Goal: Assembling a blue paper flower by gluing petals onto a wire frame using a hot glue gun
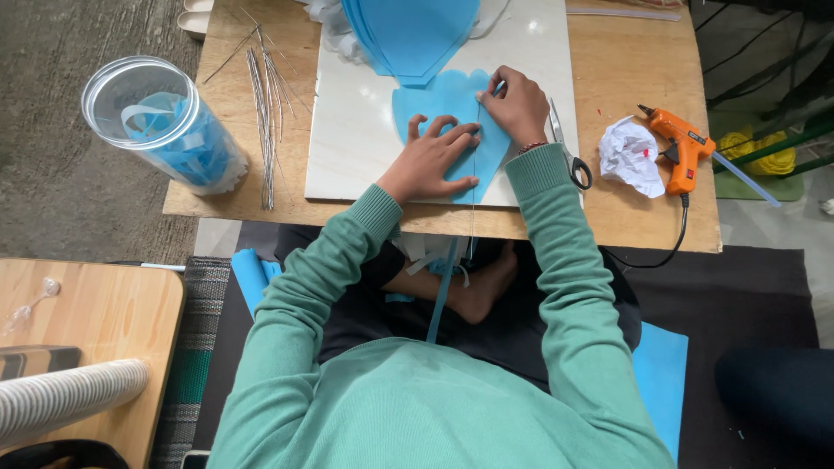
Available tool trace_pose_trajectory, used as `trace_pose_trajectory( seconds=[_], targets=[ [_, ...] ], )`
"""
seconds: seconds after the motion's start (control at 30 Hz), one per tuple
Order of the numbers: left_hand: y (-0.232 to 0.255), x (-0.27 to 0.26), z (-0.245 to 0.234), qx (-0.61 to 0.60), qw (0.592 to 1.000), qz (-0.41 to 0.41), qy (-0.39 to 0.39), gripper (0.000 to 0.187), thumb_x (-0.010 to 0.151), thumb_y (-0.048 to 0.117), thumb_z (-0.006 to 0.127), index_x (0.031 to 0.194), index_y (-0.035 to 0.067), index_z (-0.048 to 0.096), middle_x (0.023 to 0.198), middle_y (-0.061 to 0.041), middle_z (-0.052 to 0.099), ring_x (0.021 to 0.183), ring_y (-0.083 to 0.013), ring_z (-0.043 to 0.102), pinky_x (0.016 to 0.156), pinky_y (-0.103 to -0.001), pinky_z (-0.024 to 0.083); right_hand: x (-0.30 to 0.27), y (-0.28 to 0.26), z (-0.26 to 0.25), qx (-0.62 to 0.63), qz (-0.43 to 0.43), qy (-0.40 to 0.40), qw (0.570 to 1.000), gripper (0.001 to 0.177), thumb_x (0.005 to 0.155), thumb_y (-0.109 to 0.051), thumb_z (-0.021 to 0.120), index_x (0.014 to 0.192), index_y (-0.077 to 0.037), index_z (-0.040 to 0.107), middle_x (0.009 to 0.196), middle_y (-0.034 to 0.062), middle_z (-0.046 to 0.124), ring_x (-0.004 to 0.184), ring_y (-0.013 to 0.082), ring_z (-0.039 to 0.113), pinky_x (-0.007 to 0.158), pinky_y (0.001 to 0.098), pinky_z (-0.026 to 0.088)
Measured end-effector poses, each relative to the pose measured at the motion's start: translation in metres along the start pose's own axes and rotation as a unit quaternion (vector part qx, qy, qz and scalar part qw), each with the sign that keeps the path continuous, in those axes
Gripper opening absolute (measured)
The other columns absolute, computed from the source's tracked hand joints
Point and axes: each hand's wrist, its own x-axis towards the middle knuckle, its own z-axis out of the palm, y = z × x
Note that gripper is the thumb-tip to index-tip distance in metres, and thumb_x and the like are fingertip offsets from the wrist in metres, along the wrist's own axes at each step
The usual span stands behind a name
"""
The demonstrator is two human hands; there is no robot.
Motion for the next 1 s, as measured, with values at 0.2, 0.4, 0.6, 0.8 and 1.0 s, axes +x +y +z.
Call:
trace_pose_trajectory(
  seconds=[0.2, 0.4, 0.6, 0.8, 1.0],
  targets=[
    [0.0013, -0.0003, -0.0003, -0.017, 1.0, -0.016, -0.008, 0.068, 0.095, 0.066, 0.05, 0.142, 0.016, 0.051, 0.154, 0.0, 0.049, 0.138, -0.0336, 0.04, 0.106, -0.06, 0.021, -0.0072, -0.002, -0.0018, 0.01, 0.001, 0.011, 1.0, 0.019, 0.089, -0.04, 0.073, 0.09, -0.028, 0.059, 0.073, -0.0116, 0.067, 0.078, 0.0212, 0.069, 0.065, 0.0436, 0.047],
    [0.002, 0.0003, -0.0017, -0.02, 1.0, -0.018, -0.014, 0.066, 0.095, 0.064, 0.053, 0.14, 0.015, 0.051, 0.155, -0.001, 0.048, 0.138, -0.0336, 0.04, 0.106, -0.061, 0.022, -0.0049, 0.001, -0.0003, 0.006, -0.001, 0.01, 1.0, 0.021, 0.089, -0.044, 0.074, 0.089, -0.029, 0.06, 0.07, -0.0135, 0.065, 0.072, 0.0165, 0.067, 0.061, 0.0415, 0.046],
    [0.0021, 0.0019, -0.0013, -0.007, 1.0, -0.018, -0.009, 0.067, 0.095, 0.065, 0.054, 0.139, 0.015, 0.053, 0.155, -0.001, 0.048, 0.138, -0.0334, 0.041, 0.106, -0.062, 0.023, -0.0066, 0.0009, 0.0017, 0.012, -0.016, 0.042, 0.999, 0.022, 0.088, -0.045, 0.078, 0.086, -0.028, 0.063, 0.067, -0.0134, 0.064, 0.068, 0.0154, 0.067, 0.062, 0.0404, 0.048],
    [0.003, 0.0037, -0.0031, -0.01, 1.0, -0.021, -0.007, 0.064, 0.092, 0.066, 0.058, 0.128, 0.013, 0.056, 0.151, -0.003, 0.051, 0.135, -0.035, 0.042, 0.102, -0.064, 0.025, -0.0052, 0.0005, 0.0066, 0.007, 0.0, 0.049, 0.999, 0.025, 0.085, -0.047, 0.079, 0.084, -0.028, 0.063, 0.066, -0.0131, 0.065, 0.069, 0.0184, 0.069, 0.06, 0.0427, 0.047],
    [0.0012, 0.0055, -0.0005, 0.012, 1.0, -0.012, -0.003, 0.068, 0.093, 0.069, 0.056, 0.138, 0.017, 0.055, 0.152, -0.001, 0.05, 0.134, -0.0332, 0.043, 0.102, -0.063, 0.024, -0.0122, 0.0002, 0.001, 0.011, -0.097, 0.074, 0.992, 0.02, 0.09, -0.03, 0.079, 0.1, -0.027, 0.062, 0.069, -0.0098, 0.061, 0.064, 0.0163, 0.063, 0.053, 0.0413, 0.045]
  ],
)
